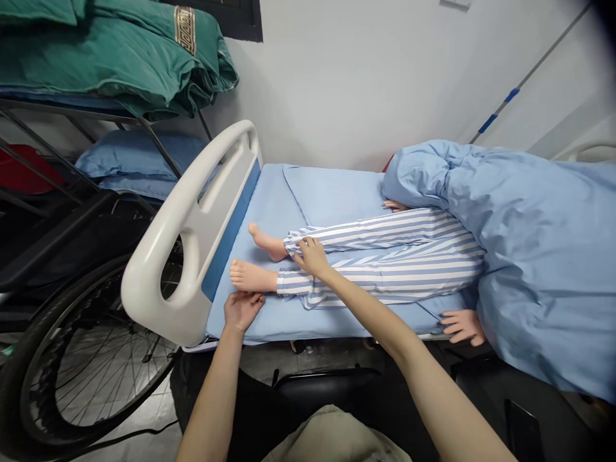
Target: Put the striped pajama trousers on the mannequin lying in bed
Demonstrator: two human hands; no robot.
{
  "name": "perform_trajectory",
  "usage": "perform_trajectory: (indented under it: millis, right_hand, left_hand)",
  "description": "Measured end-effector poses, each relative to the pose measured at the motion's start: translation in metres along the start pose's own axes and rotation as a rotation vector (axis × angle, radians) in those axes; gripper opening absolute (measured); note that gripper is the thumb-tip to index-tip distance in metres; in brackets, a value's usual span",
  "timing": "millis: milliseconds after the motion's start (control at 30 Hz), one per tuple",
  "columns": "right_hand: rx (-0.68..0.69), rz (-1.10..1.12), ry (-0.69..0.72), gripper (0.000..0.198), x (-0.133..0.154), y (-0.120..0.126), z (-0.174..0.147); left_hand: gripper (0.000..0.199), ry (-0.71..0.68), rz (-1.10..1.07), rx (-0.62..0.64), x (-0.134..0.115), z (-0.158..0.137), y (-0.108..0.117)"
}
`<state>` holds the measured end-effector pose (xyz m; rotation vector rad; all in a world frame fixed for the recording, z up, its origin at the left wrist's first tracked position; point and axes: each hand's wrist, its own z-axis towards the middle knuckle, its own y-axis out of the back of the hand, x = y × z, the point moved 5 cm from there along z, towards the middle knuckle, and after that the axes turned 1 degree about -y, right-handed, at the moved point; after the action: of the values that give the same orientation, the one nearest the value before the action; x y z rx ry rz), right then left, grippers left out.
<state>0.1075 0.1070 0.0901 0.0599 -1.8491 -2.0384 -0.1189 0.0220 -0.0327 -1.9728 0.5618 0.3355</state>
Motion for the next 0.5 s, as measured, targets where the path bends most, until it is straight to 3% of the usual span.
perform_trajectory:
  millis: [167,267,333,400,500]
  right_hand:
    - [0.133,0.078,0.101,0.05,-0.003,-0.003,-0.039]
    - [0.185,0.062,0.126,0.059,0.003,-0.019,-0.052]
    - [0.197,0.073,0.099,0.058,0.005,-0.027,-0.054]
    - [0.173,0.095,0.049,0.054,0.004,-0.031,-0.052]
    - [0.156,0.108,0.018,0.051,0.002,-0.031,-0.05]
  left_hand:
    - [0.013,-0.027,0.072,-0.042,-0.001,0.005,-0.003]
    - [0.02,-0.19,0.132,-0.118,0.005,-0.003,-0.006]
    - [0.027,-0.319,0.223,-0.25,0.017,-0.016,-0.003]
    - [0.033,-0.362,0.372,-0.354,0.035,-0.031,-0.003]
    - [0.048,-0.31,0.586,-0.297,0.064,-0.04,-0.016]
